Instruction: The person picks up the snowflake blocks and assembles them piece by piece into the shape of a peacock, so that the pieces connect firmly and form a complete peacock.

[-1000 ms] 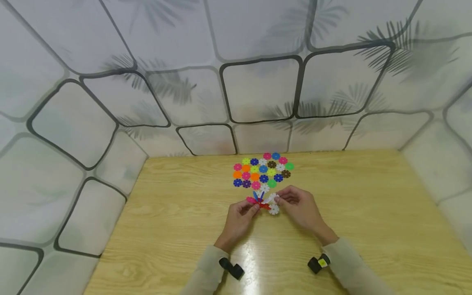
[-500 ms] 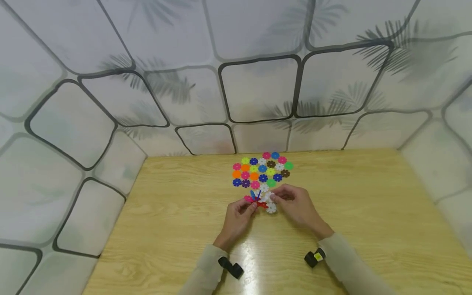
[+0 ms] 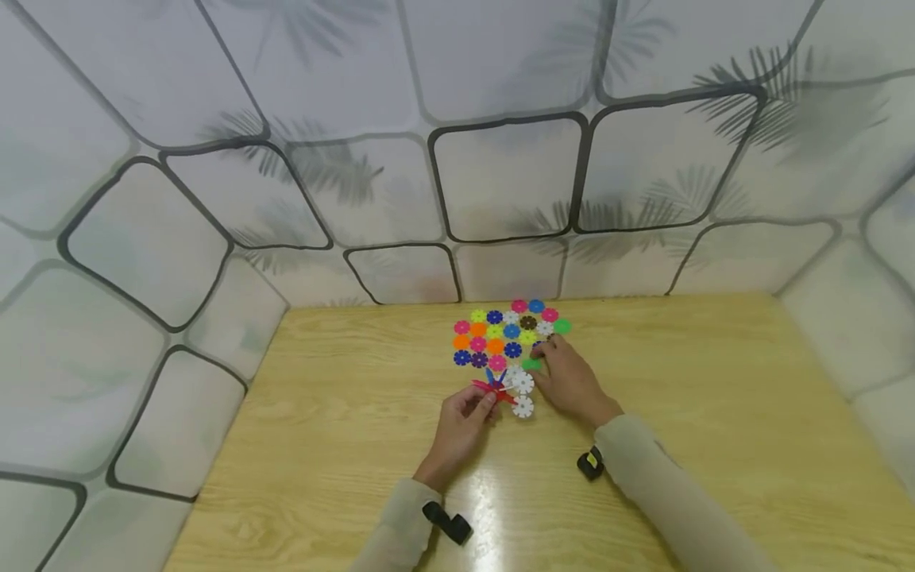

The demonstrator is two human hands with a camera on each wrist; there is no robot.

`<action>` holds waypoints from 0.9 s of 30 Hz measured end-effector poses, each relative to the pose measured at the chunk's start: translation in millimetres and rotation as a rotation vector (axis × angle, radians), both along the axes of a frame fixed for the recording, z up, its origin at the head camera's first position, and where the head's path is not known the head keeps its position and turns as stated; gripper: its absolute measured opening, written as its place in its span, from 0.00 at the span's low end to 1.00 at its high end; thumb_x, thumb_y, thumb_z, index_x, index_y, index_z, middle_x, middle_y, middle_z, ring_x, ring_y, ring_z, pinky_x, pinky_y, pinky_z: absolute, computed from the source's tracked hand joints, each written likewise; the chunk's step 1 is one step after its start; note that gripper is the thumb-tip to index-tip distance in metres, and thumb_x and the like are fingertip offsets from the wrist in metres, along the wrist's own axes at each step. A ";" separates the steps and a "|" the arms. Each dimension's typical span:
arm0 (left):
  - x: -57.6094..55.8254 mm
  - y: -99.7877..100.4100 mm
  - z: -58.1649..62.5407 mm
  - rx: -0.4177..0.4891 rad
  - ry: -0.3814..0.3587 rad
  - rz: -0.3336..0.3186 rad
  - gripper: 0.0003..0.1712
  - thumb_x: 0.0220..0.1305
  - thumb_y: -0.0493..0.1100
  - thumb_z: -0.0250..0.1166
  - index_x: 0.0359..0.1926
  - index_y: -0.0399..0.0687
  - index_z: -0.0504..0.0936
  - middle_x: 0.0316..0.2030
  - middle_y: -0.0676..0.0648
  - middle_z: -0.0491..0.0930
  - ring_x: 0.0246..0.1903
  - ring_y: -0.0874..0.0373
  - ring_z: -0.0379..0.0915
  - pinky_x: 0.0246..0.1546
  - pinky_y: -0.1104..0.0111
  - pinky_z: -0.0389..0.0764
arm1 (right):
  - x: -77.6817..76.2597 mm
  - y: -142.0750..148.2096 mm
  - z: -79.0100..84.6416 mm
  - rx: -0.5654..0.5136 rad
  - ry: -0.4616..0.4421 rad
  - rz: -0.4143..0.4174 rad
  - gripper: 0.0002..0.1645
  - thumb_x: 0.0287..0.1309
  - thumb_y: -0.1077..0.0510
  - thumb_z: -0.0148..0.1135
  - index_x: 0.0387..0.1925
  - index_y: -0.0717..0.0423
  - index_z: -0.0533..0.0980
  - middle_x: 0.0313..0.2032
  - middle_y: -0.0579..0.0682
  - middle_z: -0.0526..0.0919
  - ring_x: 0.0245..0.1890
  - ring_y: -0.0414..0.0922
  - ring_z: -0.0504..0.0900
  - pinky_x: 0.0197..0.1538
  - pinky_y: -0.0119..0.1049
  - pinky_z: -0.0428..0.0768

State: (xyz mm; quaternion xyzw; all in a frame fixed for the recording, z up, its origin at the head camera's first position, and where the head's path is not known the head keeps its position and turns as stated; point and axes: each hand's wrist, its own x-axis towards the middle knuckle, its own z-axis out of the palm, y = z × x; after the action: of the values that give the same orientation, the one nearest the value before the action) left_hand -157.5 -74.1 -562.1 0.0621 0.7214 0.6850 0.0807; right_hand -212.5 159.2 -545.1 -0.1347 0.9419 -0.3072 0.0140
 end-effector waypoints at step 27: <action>5.4 2.2 2.1 -0.123 0.067 -0.075 0.13 0.84 0.40 0.59 0.43 0.37 0.84 0.38 0.41 0.85 0.37 0.62 0.79 0.42 0.74 0.81 | 45.2 -10.0 38.7 -0.532 -0.074 -0.061 0.05 0.70 0.61 0.73 0.45 0.58 0.88 0.40 0.54 0.93 0.34 0.39 0.88 0.40 0.28 0.88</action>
State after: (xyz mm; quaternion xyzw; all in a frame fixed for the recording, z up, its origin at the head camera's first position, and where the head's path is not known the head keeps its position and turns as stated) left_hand -152.0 -71.9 -559.9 0.1071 0.7616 0.6333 0.0859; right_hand -167.2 149.2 -506.3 -0.0937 0.8305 -0.5490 0.0035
